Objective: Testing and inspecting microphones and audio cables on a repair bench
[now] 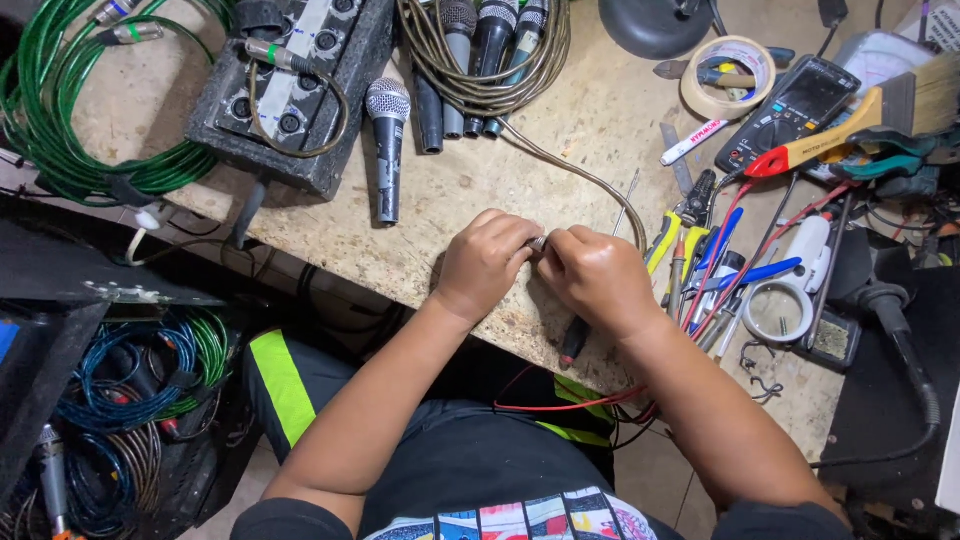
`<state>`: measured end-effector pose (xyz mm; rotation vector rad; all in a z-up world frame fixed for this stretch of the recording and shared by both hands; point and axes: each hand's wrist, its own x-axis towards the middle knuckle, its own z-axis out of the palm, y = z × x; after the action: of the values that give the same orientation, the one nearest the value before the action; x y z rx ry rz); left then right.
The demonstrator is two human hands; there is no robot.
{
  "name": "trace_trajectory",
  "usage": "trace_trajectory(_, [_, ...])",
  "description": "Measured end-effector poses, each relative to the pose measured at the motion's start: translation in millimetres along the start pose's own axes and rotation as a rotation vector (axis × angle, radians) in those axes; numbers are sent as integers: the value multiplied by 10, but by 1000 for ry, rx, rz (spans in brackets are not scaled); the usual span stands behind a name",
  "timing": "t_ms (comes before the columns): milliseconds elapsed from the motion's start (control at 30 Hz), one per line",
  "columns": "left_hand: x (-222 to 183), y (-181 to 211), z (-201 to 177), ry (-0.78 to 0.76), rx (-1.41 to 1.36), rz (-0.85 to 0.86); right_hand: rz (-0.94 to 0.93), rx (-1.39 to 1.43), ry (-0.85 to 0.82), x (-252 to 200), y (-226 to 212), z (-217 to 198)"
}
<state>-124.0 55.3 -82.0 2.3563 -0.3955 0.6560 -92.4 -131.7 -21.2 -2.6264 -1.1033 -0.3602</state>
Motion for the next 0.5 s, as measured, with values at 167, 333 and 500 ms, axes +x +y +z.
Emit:
trace_trajectory(167, [2,-29,29,-14,3,13,-26,37,0,34,14,-90])
trace_trajectory(333, [80,95,-176,-37,-89,14,26,233,-36,24,113,-196])
trace_trajectory(500, [240,303,-423,74,-774,-228,110,707,-71,14,269,-272])
